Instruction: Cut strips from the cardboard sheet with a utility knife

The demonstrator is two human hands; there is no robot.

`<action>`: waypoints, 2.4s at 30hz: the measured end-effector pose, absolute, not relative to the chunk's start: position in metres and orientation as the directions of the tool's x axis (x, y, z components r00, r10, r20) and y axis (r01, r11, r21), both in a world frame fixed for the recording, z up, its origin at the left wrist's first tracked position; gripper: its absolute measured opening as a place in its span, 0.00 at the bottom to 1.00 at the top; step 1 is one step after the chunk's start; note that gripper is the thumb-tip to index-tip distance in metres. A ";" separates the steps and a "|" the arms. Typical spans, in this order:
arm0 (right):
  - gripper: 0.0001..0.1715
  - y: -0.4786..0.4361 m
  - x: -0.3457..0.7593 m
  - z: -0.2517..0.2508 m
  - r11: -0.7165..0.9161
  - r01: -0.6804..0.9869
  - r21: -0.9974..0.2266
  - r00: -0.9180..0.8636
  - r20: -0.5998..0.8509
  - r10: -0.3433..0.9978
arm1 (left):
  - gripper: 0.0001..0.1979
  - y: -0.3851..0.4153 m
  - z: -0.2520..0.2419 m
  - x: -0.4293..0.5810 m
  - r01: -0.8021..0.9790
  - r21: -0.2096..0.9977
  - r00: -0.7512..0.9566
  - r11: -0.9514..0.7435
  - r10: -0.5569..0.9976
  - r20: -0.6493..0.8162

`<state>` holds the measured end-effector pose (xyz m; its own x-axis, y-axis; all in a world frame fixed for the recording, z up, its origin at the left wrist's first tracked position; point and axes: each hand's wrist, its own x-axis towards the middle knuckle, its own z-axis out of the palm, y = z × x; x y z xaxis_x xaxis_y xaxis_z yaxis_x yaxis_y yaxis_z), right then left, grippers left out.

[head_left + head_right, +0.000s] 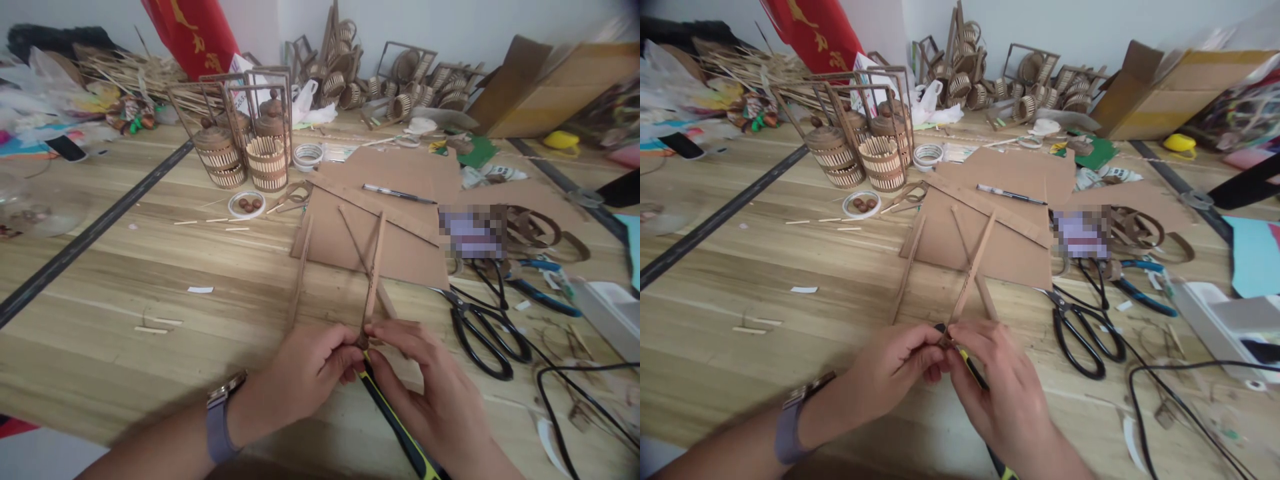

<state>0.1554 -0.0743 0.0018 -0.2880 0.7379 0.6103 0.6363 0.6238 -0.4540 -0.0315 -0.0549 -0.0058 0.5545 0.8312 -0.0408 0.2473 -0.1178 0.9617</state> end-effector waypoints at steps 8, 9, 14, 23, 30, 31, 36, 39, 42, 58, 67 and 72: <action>0.20 -0.075 0.156 0.010 0.673 0.685 -0.279 -0.388 0.642 0.661 | 0.16 -0.062 -0.004 -0.031 0.461 0.692 0.588 -0.556 0.775 0.231; 0.19 -0.075 0.157 0.010 0.680 0.683 -0.267 -0.404 0.637 0.656 | 0.17 -0.062 -0.004 -0.031 0.469 0.661 0.589 -0.586 0.765 0.260; 0.15 -0.077 0.162 0.013 0.704 0.665 -0.249 -0.445 0.625 0.641 | 0.18 -0.062 0.000 -0.032 0.481 0.526 0.626 -0.701 0.695 0.354; 0.11 -0.077 0.157 0.014 0.703 0.671 -0.235 -0.428 0.651 0.627 | 0.17 -0.067 0.002 -0.030 0.517 0.397 0.641 -0.758 0.651 0.407; 0.10 -0.076 0.152 0.012 0.666 0.633 -0.395 -0.294 0.673 0.679 | 0.16 -0.064 -0.001 -0.030 0.475 0.435 0.654 -0.765 0.638 0.406; 0.11 -0.076 0.152 0.012 0.649 0.627 -0.431 -0.268 0.663 0.699 | 0.16 -0.064 -0.001 -0.029 0.472 0.438 0.652 -0.765 0.637 0.411; 0.15 -0.076 0.149 0.011 0.607 0.522 -0.599 -0.158 0.631 0.759 | 0.18 -0.063 0.000 -0.029 0.474 0.447 0.644 -0.759 0.645 0.412; 0.16 -0.077 0.148 0.009 0.583 0.489 -0.649 -0.125 0.610 0.783 | 0.18 -0.062 -0.001 -0.030 0.462 0.457 0.644 -0.760 0.642 0.416; 0.15 -0.076 0.148 0.008 0.575 0.475 -0.666 -0.118 0.600 0.791 | 0.18 -0.062 -0.002 -0.030 0.440 0.481 0.641 -0.758 0.641 0.422; 0.14 -0.079 0.150 -0.001 0.548 0.480 -0.685 -0.110 0.573 0.812 | 0.18 -0.060 0.001 -0.031 0.466 0.450 0.627 -0.762 0.643 0.440; 0.16 -0.079 0.148 -0.003 0.547 0.524 -0.653 -0.097 0.592 0.800 | 0.16 -0.061 -0.003 -0.032 0.524 0.325 0.643 -0.787 0.616 0.456; 0.14 -0.080 0.149 0.000 0.576 0.633 -0.517 -0.206 0.605 0.769 | 0.14 -0.062 -0.003 -0.030 0.538 0.299 0.608 -0.788 0.609 0.510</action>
